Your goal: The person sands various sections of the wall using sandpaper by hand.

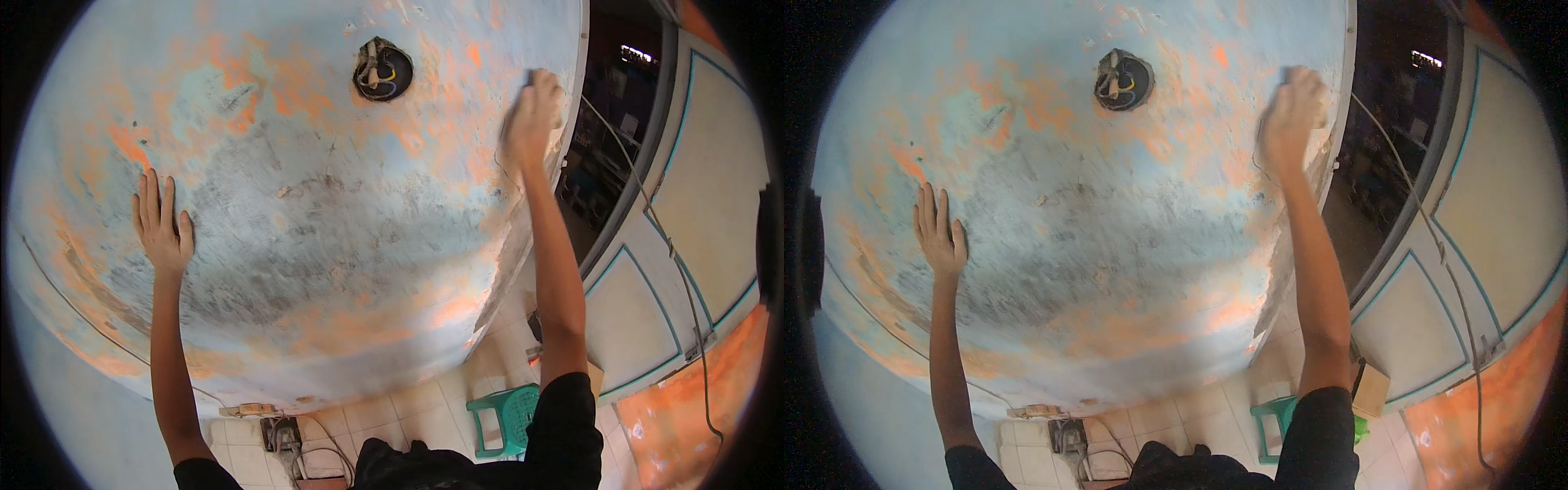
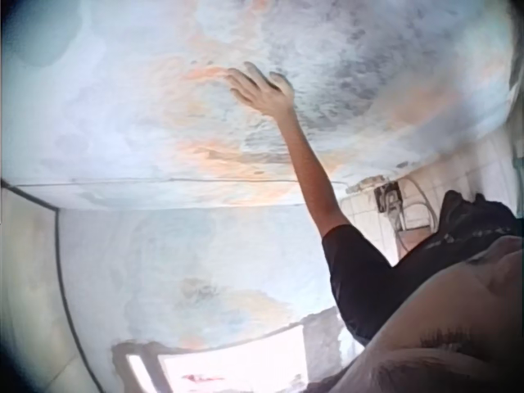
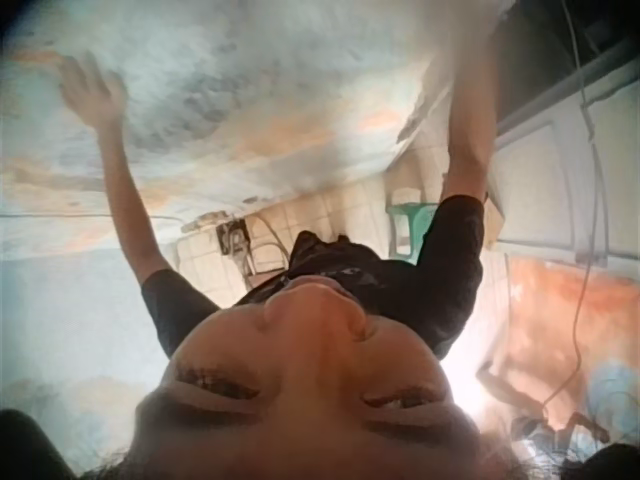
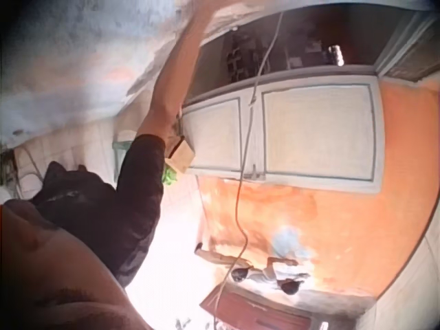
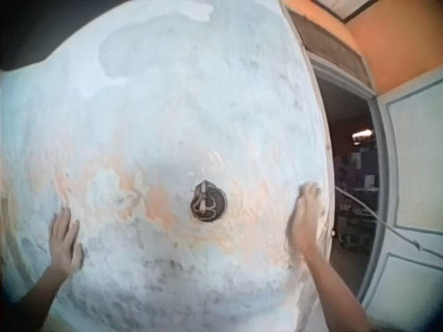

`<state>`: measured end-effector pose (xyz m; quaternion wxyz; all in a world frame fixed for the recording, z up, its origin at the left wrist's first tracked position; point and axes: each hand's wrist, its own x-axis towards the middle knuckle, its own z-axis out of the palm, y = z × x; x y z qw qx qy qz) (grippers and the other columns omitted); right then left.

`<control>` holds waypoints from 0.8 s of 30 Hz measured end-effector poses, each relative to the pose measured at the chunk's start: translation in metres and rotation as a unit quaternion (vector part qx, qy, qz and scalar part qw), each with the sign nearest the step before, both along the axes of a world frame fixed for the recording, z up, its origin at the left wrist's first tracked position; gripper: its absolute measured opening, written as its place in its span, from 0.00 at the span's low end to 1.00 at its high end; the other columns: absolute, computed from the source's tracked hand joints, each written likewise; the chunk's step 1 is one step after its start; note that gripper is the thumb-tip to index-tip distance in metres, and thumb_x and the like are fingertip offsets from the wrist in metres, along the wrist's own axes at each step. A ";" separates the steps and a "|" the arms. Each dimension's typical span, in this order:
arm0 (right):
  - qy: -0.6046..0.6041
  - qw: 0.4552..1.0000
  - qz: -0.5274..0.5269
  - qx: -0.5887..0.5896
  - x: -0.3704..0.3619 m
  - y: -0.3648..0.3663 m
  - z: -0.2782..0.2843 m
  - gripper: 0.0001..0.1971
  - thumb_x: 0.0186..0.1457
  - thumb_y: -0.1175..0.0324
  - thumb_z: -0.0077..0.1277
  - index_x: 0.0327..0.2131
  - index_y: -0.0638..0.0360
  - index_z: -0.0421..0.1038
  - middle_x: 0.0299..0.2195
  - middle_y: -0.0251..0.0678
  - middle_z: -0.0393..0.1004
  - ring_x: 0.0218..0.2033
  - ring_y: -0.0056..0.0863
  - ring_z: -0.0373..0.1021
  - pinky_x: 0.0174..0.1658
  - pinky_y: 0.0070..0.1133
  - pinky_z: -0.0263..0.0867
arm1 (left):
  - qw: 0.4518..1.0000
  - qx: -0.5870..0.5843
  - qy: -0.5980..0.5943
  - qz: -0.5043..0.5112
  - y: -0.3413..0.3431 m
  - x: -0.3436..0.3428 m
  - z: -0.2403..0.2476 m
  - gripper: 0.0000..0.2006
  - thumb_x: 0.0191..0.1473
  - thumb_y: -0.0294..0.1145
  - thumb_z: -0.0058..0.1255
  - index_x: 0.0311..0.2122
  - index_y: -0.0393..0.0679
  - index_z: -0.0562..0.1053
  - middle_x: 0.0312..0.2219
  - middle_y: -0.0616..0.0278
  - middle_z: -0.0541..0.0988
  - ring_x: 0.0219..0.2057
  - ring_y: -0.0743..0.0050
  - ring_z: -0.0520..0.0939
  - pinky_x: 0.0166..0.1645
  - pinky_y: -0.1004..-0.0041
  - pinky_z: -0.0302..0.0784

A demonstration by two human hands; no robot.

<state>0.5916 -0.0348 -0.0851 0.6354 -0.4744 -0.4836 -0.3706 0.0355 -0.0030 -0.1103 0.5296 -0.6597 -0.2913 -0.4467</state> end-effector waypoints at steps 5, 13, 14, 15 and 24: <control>-0.373 0.922 -0.073 -0.074 -0.071 -0.016 -0.010 0.15 0.56 0.67 0.38 0.46 0.60 0.64 0.48 0.50 0.62 0.55 0.47 0.55 0.53 0.42 0.53 | 1.000 -0.012 0.011 0.002 -0.008 0.001 0.003 0.24 0.64 0.43 0.30 0.61 0.45 0.61 0.63 0.57 0.57 0.64 0.59 0.55 0.65 0.55 0.45; 0.073 0.997 -0.011 0.017 0.010 0.001 0.025 0.23 0.64 0.62 0.25 0.56 0.64 0.58 0.61 0.54 0.49 0.63 0.50 0.44 0.65 0.41 0.35 | 1.000 -0.003 -0.006 -0.015 -0.004 0.002 0.001 0.23 0.63 0.45 0.29 0.60 0.49 0.63 0.62 0.59 0.59 0.64 0.60 0.56 0.65 0.56 0.47; -0.026 0.998 -0.020 0.051 -0.008 0.004 0.012 0.22 0.63 0.61 0.27 0.54 0.65 0.60 0.58 0.55 0.53 0.62 0.51 0.47 0.62 0.44 0.39 | 1.000 -0.007 -0.003 -0.018 -0.004 0.001 0.001 0.23 0.63 0.45 0.29 0.60 0.49 0.63 0.62 0.59 0.59 0.64 0.60 0.56 0.65 0.56 0.47; -0.088 0.996 -0.001 0.015 -0.038 -0.005 0.006 0.19 0.60 0.63 0.33 0.48 0.66 0.62 0.53 0.55 0.58 0.56 0.51 0.53 0.54 0.46 0.49 | 1.000 -0.012 -0.003 -0.014 -0.004 -0.003 -0.002 0.23 0.63 0.45 0.29 0.60 0.49 0.63 0.62 0.59 0.59 0.64 0.61 0.56 0.65 0.56 0.47; -0.481 0.859 0.054 -0.166 -0.066 -0.024 -0.135 0.25 0.46 0.75 0.49 0.51 0.51 0.66 0.55 0.41 0.62 0.56 0.44 0.56 0.53 0.40 0.56 | 1.000 -0.008 -0.013 -0.001 0.000 -0.002 0.001 0.23 0.63 0.45 0.30 0.60 0.50 0.64 0.62 0.59 0.59 0.64 0.60 0.56 0.65 0.55 0.46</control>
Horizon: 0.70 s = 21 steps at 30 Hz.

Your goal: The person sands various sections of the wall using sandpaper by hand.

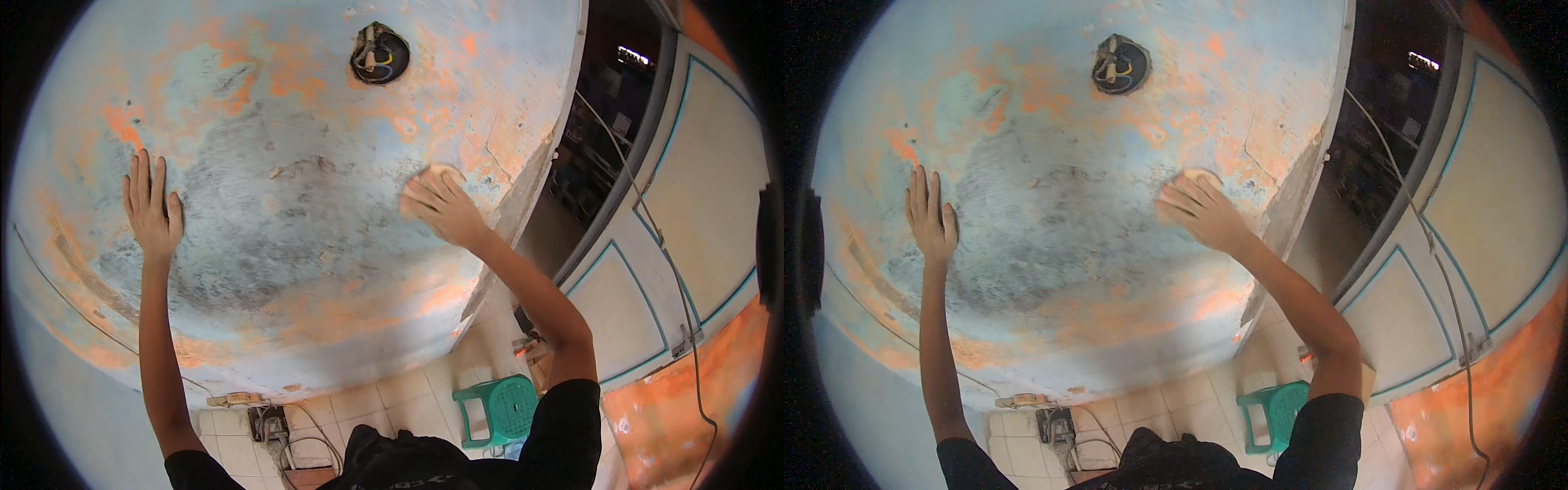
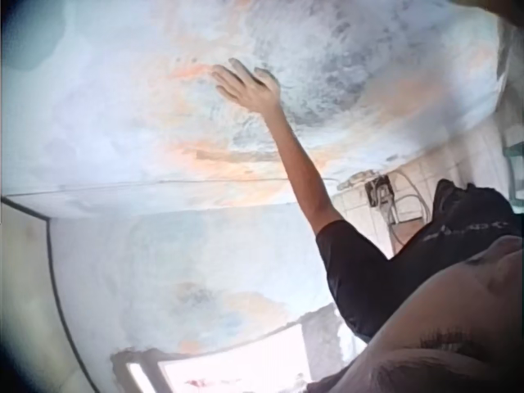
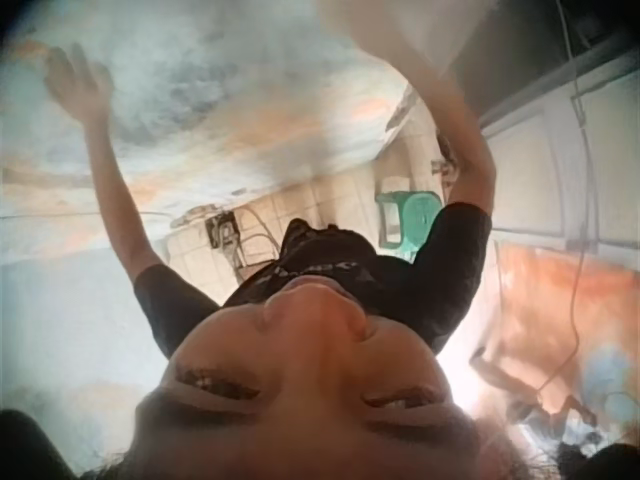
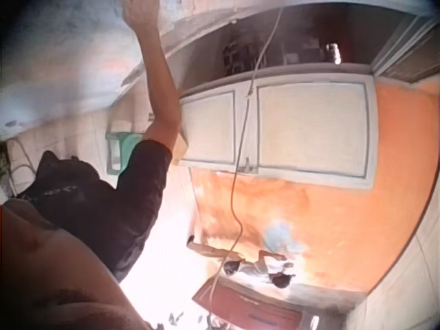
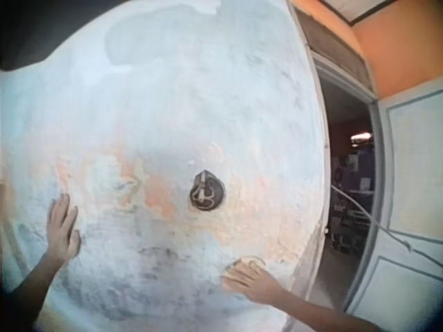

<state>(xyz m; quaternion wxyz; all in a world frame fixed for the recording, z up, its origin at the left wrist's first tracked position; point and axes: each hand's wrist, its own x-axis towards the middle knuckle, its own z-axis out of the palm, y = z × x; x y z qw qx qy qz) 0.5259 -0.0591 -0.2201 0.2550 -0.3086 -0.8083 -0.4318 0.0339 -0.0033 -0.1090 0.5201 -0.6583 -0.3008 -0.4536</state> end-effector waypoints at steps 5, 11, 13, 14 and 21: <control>0.083 0.995 -0.047 -0.023 0.009 0.003 -0.089 0.24 0.46 0.72 0.50 0.51 0.50 0.68 0.55 0.37 0.63 0.55 0.44 0.58 0.56 0.41 0.55 | 1.000 -0.010 -0.003 0.012 -0.007 -0.004 -0.002 0.23 0.63 0.45 0.29 0.59 0.49 0.64 0.62 0.59 0.59 0.64 0.59 0.56 0.65 0.55 0.45; 0.122 0.985 -0.060 -0.108 -0.001 -0.007 -0.192 0.20 0.50 0.68 0.51 0.49 0.55 0.68 0.52 0.46 0.62 0.54 0.54 0.56 0.54 0.51 0.50 | 0.999 -0.026 -0.012 0.014 -0.007 -0.002 -0.007 0.23 0.62 0.43 0.32 0.59 0.49 0.64 0.61 0.57 0.59 0.64 0.58 0.56 0.65 0.55 0.46; 0.141 0.980 -0.067 -0.121 -0.014 -0.005 -0.192 0.20 0.50 0.67 0.51 0.49 0.55 0.68 0.52 0.46 0.62 0.54 0.54 0.57 0.54 0.51 0.50 | 0.999 -0.029 -0.011 0.021 -0.010 -0.003 -0.005 0.22 0.62 0.42 0.32 0.59 0.49 0.64 0.62 0.57 0.59 0.64 0.59 0.56 0.65 0.56 0.46; 0.132 0.982 -0.083 -0.106 -0.018 -0.005 -0.192 0.20 0.48 0.68 0.52 0.48 0.52 0.69 0.52 0.40 0.62 0.54 0.46 0.57 0.55 0.46 0.52 | 0.999 -0.029 -0.014 0.018 -0.010 -0.003 -0.005 0.22 0.62 0.42 0.32 0.59 0.49 0.65 0.62 0.57 0.59 0.64 0.59 0.56 0.65 0.56 0.45; 0.012 0.992 0.049 -0.115 -0.101 0.002 -0.071 0.24 0.47 0.67 0.52 0.51 0.49 0.67 0.57 0.28 0.61 0.58 0.32 0.55 0.59 0.33 0.53 | 0.999 -0.039 -0.021 0.018 -0.007 -0.005 -0.006 0.22 0.61 0.42 0.34 0.58 0.50 0.66 0.62 0.58 0.59 0.64 0.61 0.56 0.65 0.57 0.46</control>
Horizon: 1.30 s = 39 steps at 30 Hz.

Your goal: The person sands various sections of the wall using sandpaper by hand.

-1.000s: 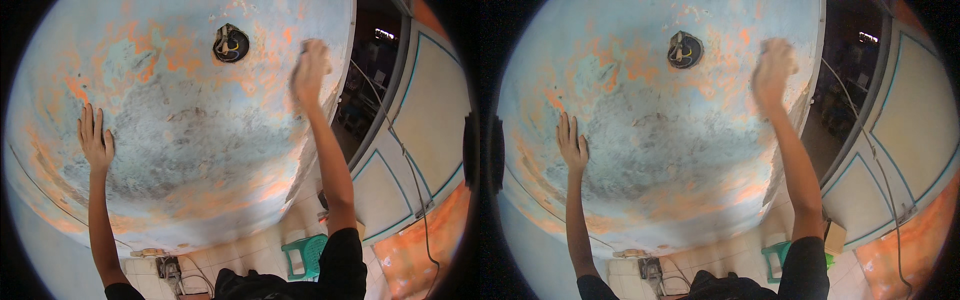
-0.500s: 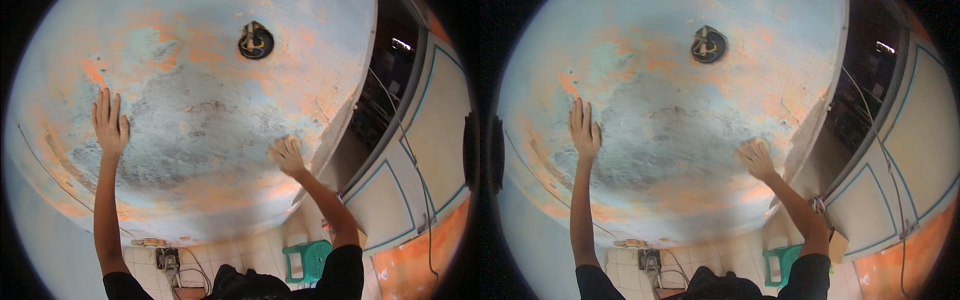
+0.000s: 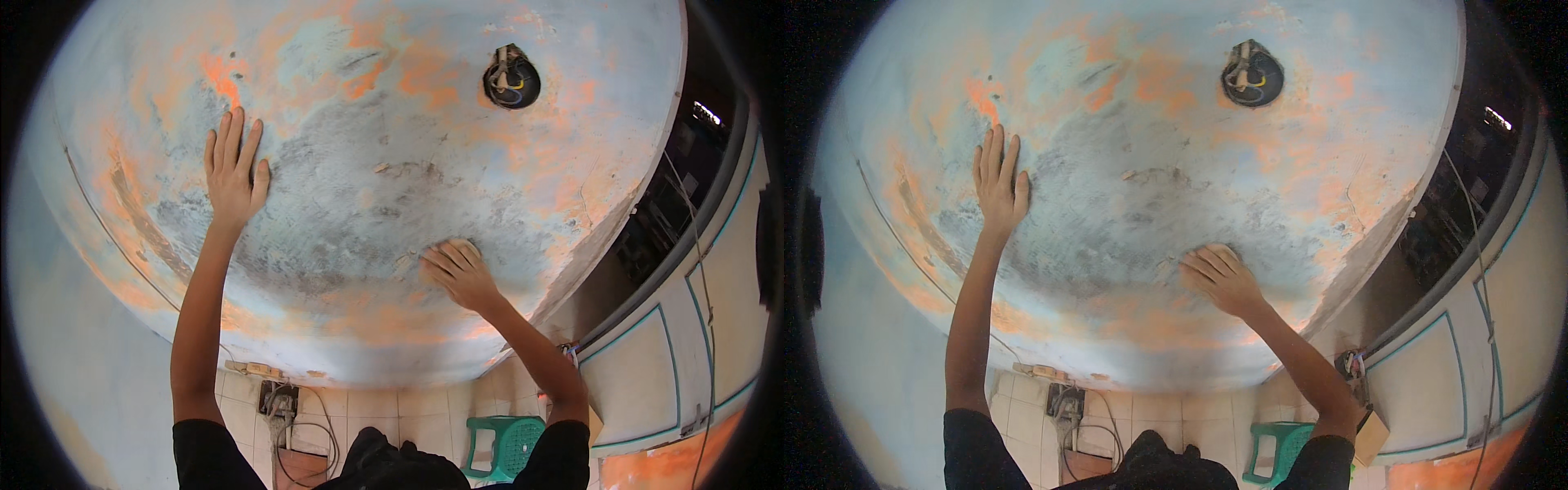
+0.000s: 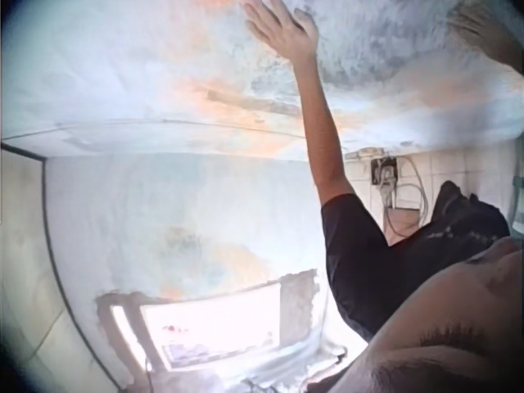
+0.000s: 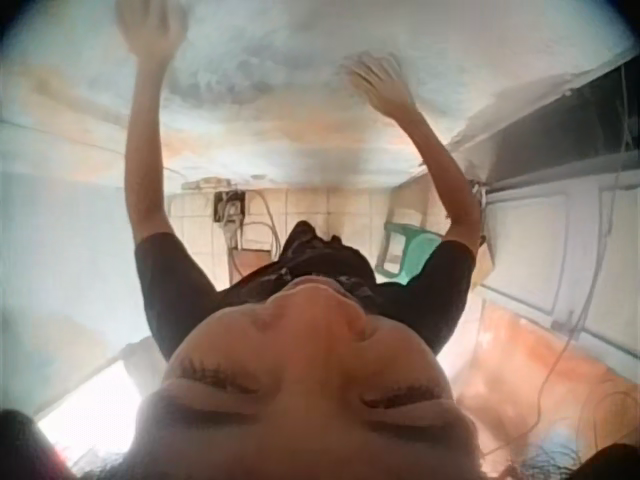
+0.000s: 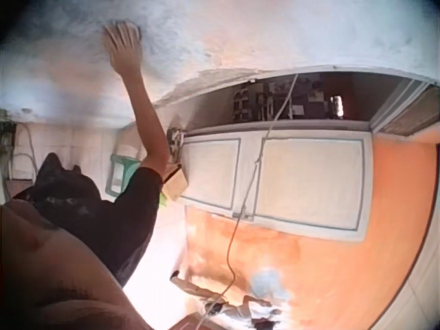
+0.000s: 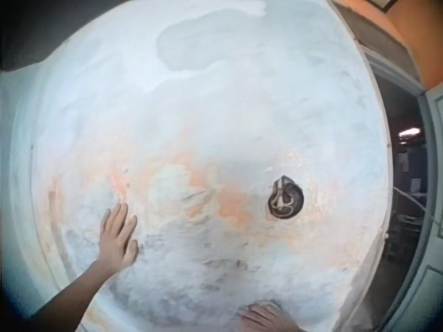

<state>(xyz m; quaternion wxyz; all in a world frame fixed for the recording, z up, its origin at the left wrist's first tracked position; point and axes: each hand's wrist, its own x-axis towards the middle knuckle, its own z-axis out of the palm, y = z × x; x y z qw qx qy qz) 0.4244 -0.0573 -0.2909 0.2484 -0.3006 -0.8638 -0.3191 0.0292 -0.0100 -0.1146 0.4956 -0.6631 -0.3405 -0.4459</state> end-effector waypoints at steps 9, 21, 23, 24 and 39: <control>0.003 0.991 0.114 0.064 -0.139 0.022 0.143 0.24 0.50 0.64 0.51 0.53 0.51 0.66 0.60 0.26 0.58 0.63 0.28 0.49 0.67 0.30 0.42 | 0.999 -0.031 -0.001 -0.022 -0.004 -0.002 0.001 0.25 0.62 0.49 0.28 0.58 0.50 0.65 0.62 0.59 0.59 0.64 0.62 0.57 0.65 0.58 0.46; -0.014 0.977 0.133 0.165 -0.203 0.033 0.179 0.23 0.50 0.64 0.50 0.51 0.57 0.66 0.56 0.31 0.63 0.62 0.28 0.51 0.67 0.31 0.42 | 0.999 -0.040 0.005 -0.024 -0.008 -0.009 0.001 0.24 0.61 0.46 0.30 0.57 0.49 0.66 0.61 0.57 0.60 0.63 0.61 0.57 0.65 0.57 0.45; -0.013 0.976 0.136 0.172 -0.203 0.034 0.178 0.23 0.50 0.64 0.50 0.51 0.57 0.65 0.56 0.31 0.63 0.62 0.28 0.52 0.67 0.31 0.42 | 0.999 -0.044 0.026 -0.012 -0.009 -0.010 0.003 0.25 0.63 0.44 0.25 0.57 0.45 0.66 0.61 0.53 0.60 0.63 0.56 0.57 0.65 0.55 0.44; -0.019 0.976 0.132 0.171 -0.203 0.035 0.178 0.23 0.50 0.64 0.50 0.52 0.57 0.65 0.55 0.31 0.63 0.62 0.28 0.52 0.67 0.31 0.42 | 0.999 -0.042 0.025 -0.011 -0.008 -0.010 0.003 0.25 0.63 0.44 0.25 0.57 0.45 0.66 0.61 0.53 0.60 0.63 0.56 0.57 0.65 0.55 0.44; -0.030 0.972 0.130 0.194 -0.202 0.035 0.172 0.21 0.49 0.63 0.50 0.49 0.53 0.67 0.55 0.29 0.64 0.61 0.26 0.53 0.67 0.33 0.40 | 0.999 -0.025 -0.014 -0.034 -0.008 -0.010 0.000 0.21 0.62 0.42 0.29 0.54 0.51 0.71 0.58 0.62 0.65 0.61 0.66 0.62 0.64 0.60 0.51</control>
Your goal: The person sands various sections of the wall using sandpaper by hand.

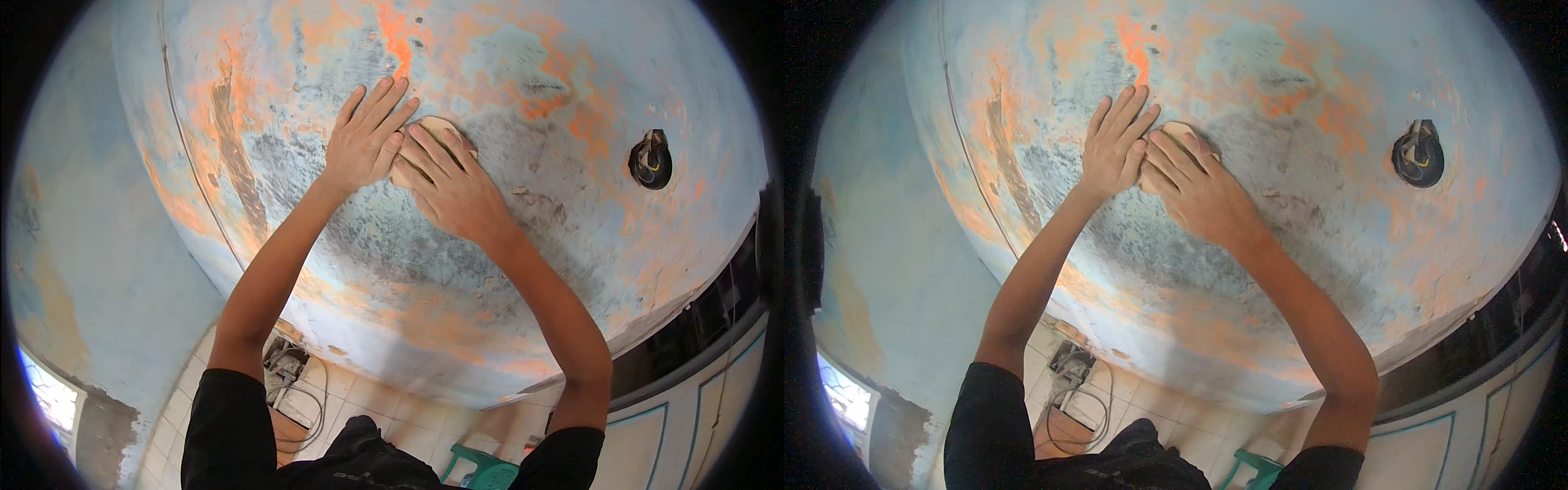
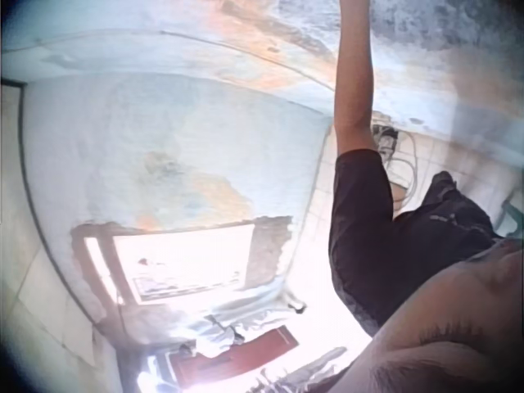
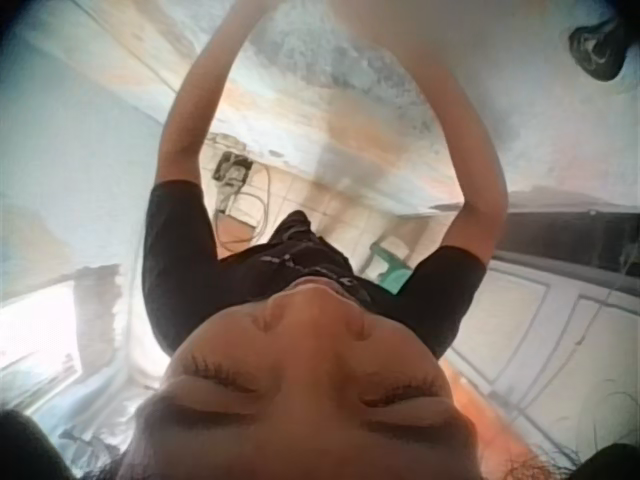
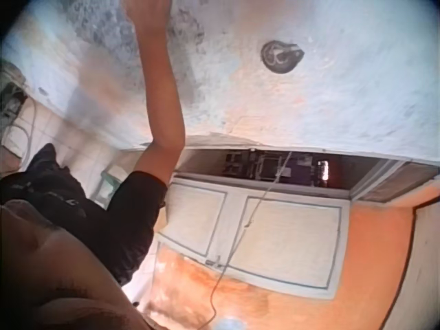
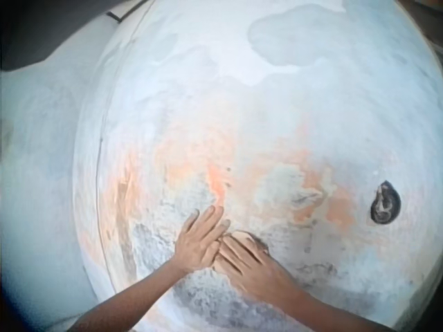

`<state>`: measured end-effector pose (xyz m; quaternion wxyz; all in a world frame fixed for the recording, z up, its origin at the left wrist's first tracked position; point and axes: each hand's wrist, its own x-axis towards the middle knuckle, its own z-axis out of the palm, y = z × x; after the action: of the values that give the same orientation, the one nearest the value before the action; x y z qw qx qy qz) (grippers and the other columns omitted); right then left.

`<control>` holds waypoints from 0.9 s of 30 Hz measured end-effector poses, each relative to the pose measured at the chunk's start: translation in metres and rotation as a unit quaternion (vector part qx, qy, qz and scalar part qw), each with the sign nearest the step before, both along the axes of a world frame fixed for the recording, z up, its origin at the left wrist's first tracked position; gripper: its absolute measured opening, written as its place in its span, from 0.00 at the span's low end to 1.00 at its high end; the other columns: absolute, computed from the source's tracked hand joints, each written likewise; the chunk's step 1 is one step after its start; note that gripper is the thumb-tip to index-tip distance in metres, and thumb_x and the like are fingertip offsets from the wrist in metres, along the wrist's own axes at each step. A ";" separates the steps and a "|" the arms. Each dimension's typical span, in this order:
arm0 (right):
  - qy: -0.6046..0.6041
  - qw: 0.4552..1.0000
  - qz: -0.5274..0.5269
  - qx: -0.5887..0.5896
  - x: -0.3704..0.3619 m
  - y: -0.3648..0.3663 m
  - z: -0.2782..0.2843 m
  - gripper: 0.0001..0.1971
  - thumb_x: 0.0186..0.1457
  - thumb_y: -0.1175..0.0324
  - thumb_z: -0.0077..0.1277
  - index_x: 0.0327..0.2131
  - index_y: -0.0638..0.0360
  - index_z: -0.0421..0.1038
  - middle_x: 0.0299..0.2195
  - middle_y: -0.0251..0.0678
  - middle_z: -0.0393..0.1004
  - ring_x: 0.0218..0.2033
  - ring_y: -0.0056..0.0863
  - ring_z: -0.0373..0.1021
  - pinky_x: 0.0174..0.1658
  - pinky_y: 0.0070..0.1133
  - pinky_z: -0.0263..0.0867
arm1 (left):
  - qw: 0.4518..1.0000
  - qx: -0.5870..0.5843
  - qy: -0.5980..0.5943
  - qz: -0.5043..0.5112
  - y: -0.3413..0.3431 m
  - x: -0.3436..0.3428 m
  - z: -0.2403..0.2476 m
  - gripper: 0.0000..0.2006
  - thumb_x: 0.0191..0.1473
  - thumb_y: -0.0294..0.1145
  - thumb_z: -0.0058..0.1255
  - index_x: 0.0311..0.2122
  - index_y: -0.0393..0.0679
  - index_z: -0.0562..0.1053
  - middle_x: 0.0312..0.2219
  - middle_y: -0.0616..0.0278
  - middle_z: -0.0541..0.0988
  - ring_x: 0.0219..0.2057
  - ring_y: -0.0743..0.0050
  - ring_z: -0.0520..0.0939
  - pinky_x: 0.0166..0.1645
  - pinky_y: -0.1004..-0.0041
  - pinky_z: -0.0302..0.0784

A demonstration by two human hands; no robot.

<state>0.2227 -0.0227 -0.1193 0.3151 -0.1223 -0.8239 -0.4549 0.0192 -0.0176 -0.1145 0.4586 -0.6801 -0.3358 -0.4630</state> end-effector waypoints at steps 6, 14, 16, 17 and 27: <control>-0.006 1.000 -0.001 -0.017 0.001 0.003 -0.003 0.24 0.49 0.61 0.50 0.51 0.55 0.65 0.57 0.32 0.62 0.62 0.29 0.52 0.66 0.34 0.44 | 1.000 -0.010 0.005 -0.009 0.001 0.000 0.001 0.22 0.61 0.41 0.30 0.54 0.46 0.71 0.59 0.57 0.64 0.61 0.60 0.62 0.64 0.57 0.49; -0.009 1.000 -0.015 -0.011 0.002 0.002 -0.015 0.26 0.50 0.60 0.50 0.53 0.55 0.64 0.58 0.32 0.61 0.62 0.29 0.52 0.65 0.33 0.46 | 1.000 0.004 0.016 -0.004 0.001 0.000 0.001 0.22 0.61 0.42 0.31 0.55 0.50 0.69 0.59 0.58 0.64 0.62 0.60 0.61 0.64 0.57 0.49; -0.004 1.000 -0.024 -0.009 0.004 0.000 -0.018 0.26 0.50 0.60 0.50 0.53 0.53 0.65 0.59 0.31 0.60 0.62 0.28 0.52 0.65 0.33 0.46 | 1.000 0.004 0.016 -0.006 0.002 0.001 0.000 0.22 0.61 0.42 0.31 0.55 0.49 0.69 0.59 0.58 0.64 0.62 0.60 0.61 0.64 0.57 0.49; -0.004 1.000 -0.023 -0.009 0.004 0.001 -0.019 0.26 0.50 0.60 0.50 0.53 0.53 0.65 0.59 0.31 0.60 0.62 0.28 0.52 0.65 0.33 0.46 | 1.000 0.003 0.016 -0.009 0.002 0.001 0.000 0.22 0.60 0.41 0.31 0.55 0.49 0.69 0.59 0.57 0.64 0.62 0.59 0.61 0.64 0.57 0.49; 0.017 0.999 -0.015 -0.032 0.007 0.000 -0.037 0.25 0.49 0.62 0.49 0.54 0.52 0.65 0.60 0.30 0.58 0.63 0.28 0.52 0.65 0.33 0.45 | 1.000 -0.004 0.011 -0.001 0.004 -0.001 -0.001 0.21 0.61 0.40 0.32 0.55 0.48 0.70 0.59 0.57 0.64 0.62 0.58 0.61 0.64 0.57 0.49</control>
<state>0.2297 -0.0229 -0.1562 0.3177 -0.1524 -0.8305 -0.4314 0.0183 -0.0135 -0.1154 0.4594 -0.6872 -0.3317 -0.4547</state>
